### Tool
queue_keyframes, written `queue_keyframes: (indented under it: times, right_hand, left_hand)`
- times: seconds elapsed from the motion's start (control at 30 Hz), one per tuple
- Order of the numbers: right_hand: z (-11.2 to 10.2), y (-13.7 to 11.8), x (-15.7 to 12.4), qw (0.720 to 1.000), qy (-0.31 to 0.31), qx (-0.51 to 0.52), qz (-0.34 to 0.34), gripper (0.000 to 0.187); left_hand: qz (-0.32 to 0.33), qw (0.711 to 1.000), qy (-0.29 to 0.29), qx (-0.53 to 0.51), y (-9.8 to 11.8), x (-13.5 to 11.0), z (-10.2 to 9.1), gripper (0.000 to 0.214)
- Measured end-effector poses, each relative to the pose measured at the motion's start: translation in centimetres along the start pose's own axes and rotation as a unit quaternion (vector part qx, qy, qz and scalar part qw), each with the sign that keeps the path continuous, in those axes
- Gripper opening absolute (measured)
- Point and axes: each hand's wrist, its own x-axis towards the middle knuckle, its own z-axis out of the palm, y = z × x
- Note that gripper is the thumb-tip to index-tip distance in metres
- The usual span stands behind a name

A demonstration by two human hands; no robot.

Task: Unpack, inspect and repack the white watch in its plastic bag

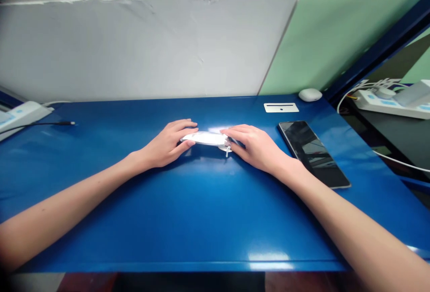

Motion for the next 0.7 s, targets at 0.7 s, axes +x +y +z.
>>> queue_keyframes:
  times: [0.7]
  right_hand:
    - [0.2,-1.4,0.2,0.971,0.019,0.209,0.111,0.017]
  left_hand:
    - [0.044,0.990,0.130,-0.042,0.7,-0.4,0.0,0.045]
